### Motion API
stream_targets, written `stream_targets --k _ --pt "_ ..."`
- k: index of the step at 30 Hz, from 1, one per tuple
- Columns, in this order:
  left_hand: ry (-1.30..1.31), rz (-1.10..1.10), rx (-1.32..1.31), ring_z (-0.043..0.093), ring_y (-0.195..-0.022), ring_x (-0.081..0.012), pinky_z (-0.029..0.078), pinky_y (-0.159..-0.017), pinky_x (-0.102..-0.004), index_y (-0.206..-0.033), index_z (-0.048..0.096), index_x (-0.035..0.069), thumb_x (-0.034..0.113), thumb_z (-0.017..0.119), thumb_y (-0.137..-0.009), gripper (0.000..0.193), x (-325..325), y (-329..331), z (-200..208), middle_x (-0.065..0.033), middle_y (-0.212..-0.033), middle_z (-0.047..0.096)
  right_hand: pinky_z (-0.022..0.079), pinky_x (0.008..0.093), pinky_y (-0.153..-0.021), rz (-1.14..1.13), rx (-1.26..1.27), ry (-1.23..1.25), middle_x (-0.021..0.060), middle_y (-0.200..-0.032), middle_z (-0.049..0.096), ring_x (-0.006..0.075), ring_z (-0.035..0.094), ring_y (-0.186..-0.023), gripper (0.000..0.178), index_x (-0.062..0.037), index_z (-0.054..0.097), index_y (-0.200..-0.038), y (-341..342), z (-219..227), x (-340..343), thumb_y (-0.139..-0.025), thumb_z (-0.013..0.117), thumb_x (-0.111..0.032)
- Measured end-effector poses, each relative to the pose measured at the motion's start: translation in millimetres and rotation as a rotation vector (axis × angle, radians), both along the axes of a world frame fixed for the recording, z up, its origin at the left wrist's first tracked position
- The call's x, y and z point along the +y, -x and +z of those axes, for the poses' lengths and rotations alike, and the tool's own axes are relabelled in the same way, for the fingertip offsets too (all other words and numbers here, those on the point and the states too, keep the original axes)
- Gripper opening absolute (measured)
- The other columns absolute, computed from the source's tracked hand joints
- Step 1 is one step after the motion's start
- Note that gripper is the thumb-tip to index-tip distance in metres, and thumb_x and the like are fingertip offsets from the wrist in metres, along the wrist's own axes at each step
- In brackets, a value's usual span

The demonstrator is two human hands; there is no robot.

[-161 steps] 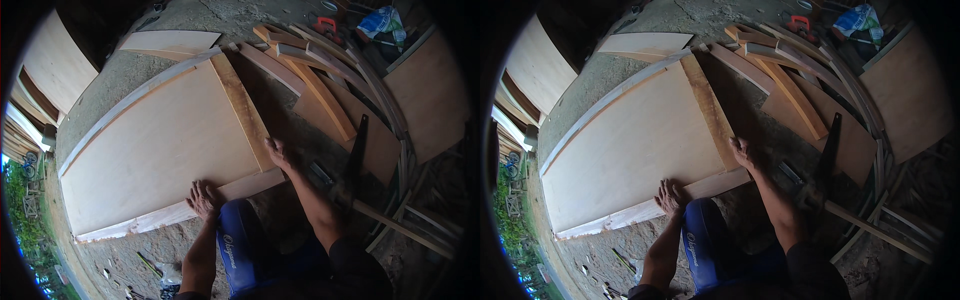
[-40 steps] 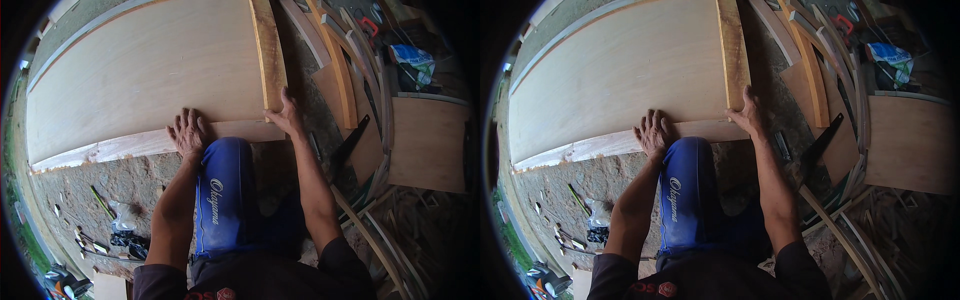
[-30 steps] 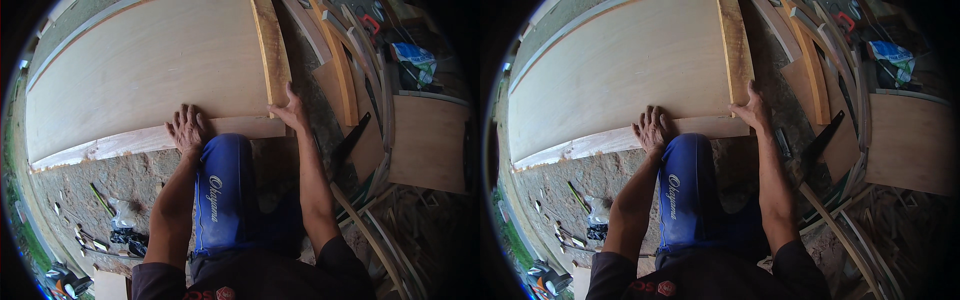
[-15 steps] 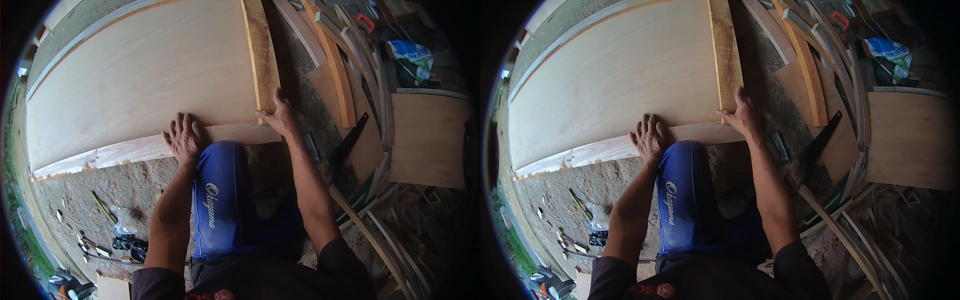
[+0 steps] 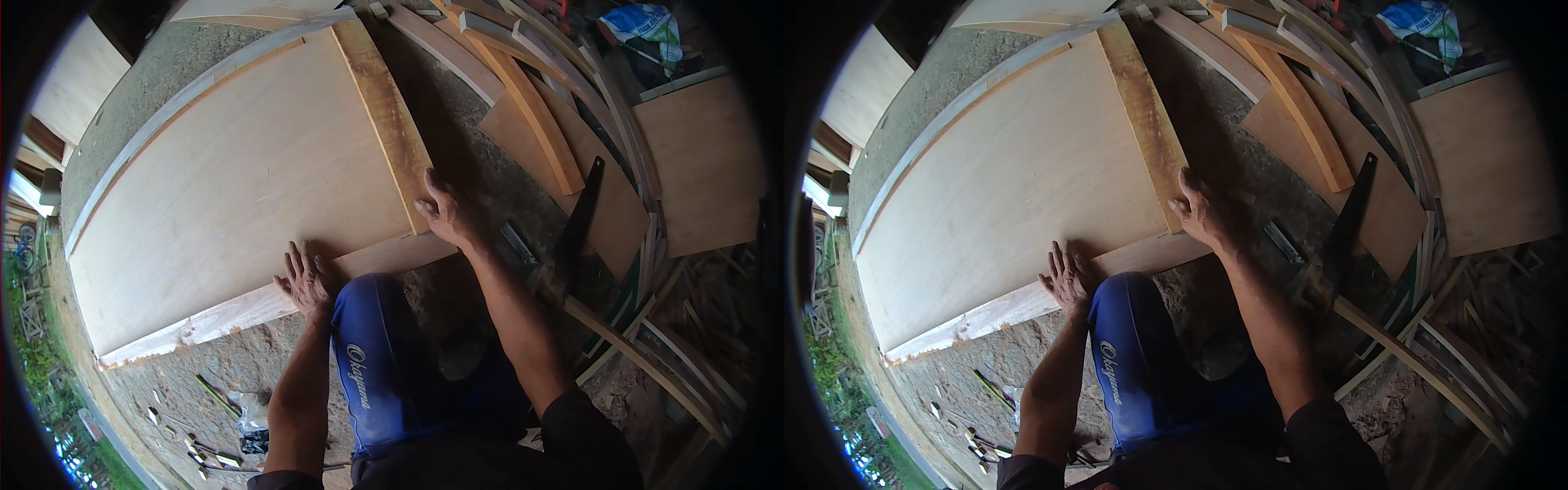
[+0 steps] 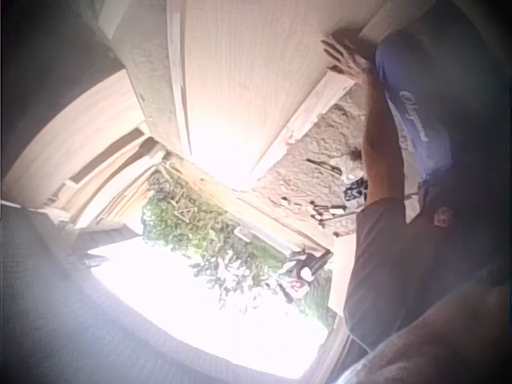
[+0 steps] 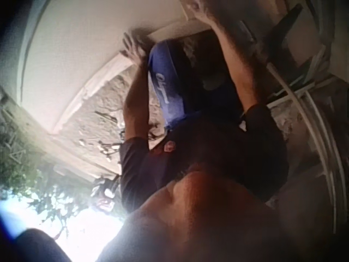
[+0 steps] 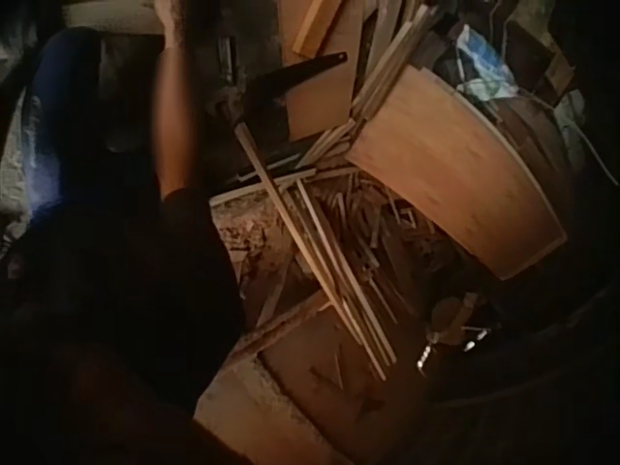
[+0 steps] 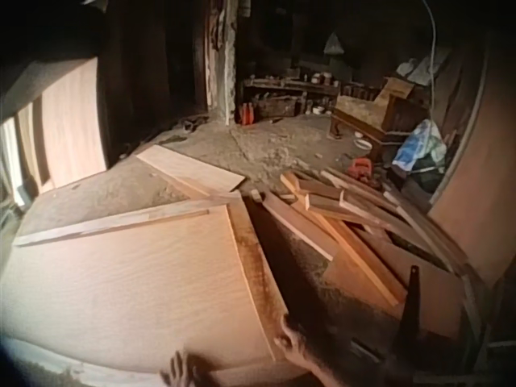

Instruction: The person assembles a wooden frame by positioning a large plywood sheet and attaching smaller wooden strips to its edges. They use a square ruler and pencil to mark measurements, then use a hammer and chisel to create joints and fit the pieces together.

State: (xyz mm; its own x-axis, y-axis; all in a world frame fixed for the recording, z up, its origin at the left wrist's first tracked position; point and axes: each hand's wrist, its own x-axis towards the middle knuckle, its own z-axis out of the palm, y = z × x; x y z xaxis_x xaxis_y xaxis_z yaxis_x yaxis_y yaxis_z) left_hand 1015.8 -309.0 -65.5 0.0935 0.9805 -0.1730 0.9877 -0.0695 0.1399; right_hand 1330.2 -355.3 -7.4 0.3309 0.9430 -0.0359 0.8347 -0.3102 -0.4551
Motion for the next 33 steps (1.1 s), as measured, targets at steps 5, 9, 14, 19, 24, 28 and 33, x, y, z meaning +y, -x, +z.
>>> stream_targets --k 5,9,14,19,24,28,33 --pt "0.023 -0.136 -0.039 0.024 -0.153 -0.0226 0.01 -0.123 -0.0564 -0.156 0.035 0.027 0.041 0.042 -0.105 0.053 5 11 -9 -0.0008 -0.166 0.028 0.049 0.0455 -0.102 0.011 -0.001 -0.024 0.022 -0.138 0.057 0.0386 0.06 -0.121 0.057 -0.0063 0.05 -0.144 1 1 2 -0.096 0.065 -0.033" --pt "-0.012 -0.119 -0.084 0.028 -0.151 -0.0271 0.018 -0.12 -0.0547 -0.154 0.038 0.025 0.038 0.046 -0.102 0.054 1 6 -1 -0.0062 -0.164 0.032 0.049 0.0465 -0.102 0.021 -0.069 -0.098 0.02 -0.136 0.059 0.0384 0.058 -0.122 0.058 -0.0058 0.051 -0.143 1 -9 -3 -0.095 0.065 -0.035" --pt "0.0 -0.139 -0.084 0.032 -0.148 -0.0321 0.024 -0.115 -0.0539 -0.154 0.038 0.023 0.034 0.053 -0.098 0.059 2 1 5 -0.0136 -0.162 0.033 0.044 0.0504 -0.104 -0.02 0.028 -0.058 0.0288 -0.141 0.048 0.0445 0.05 -0.128 0.08 -0.0029 0.035 -0.153 13 -25 -3 -0.091 0.071 -0.04" --pt "-0.002 -0.159 -0.097 0.035 -0.146 -0.0345 0.027 -0.112 -0.0532 -0.154 0.039 0.018 0.032 0.057 -0.092 0.066 6 3 13 -0.0172 -0.161 0.035 0.046 0.0522 -0.099 -0.056 0.092 0.0 0.0344 -0.134 0.045 0.0476 0.051 -0.12 0.095 0.002 0.029 -0.155 22 -16 9 -0.086 0.074 -0.045" --pt "0.068 -0.146 -0.101 0.034 -0.147 -0.0345 0.023 -0.114 -0.0532 -0.153 0.04 0.016 0.027 0.057 -0.09 0.066 10 3 12 -0.0181 -0.16 0.035 0.046 0.0511 -0.1 -0.038 0.069 -0.078 0.0328 -0.133 0.046 0.0467 0.051 -0.121 0.091 0.0033 0.029 -0.155 21 -33 9 -0.089 0.07 -0.044" --pt "0.115 -0.166 -0.087 0.033 -0.147 -0.0365 0.023 -0.114 -0.0529 -0.153 0.04 0.013 0.026 0.054 -0.091 0.065 12 4 15 -0.0212 -0.16 0.035 0.046 0.0501 -0.101 -0.041 0.122 -0.126 0.0323 -0.132 0.047 0.0453 0.052 -0.122 0.09 0.0043 0.029 -0.154 22 -35 12 -0.091 0.068 -0.046" --pt "0.098 -0.181 -0.077 0.034 -0.147 -0.0364 0.023 -0.113 -0.0535 -0.152 0.042 0.013 0.032 0.051 -0.095 0.061 13 3 15 -0.0192 -0.159 0.037 0.047 0.0503 -0.099 -0.086 0.158 -0.066 0.0322 -0.133 0.046 0.0443 0.053 -0.12 0.094 0.0044 0.029 -0.154 24 -29 11 -0.088 0.072 -0.047"
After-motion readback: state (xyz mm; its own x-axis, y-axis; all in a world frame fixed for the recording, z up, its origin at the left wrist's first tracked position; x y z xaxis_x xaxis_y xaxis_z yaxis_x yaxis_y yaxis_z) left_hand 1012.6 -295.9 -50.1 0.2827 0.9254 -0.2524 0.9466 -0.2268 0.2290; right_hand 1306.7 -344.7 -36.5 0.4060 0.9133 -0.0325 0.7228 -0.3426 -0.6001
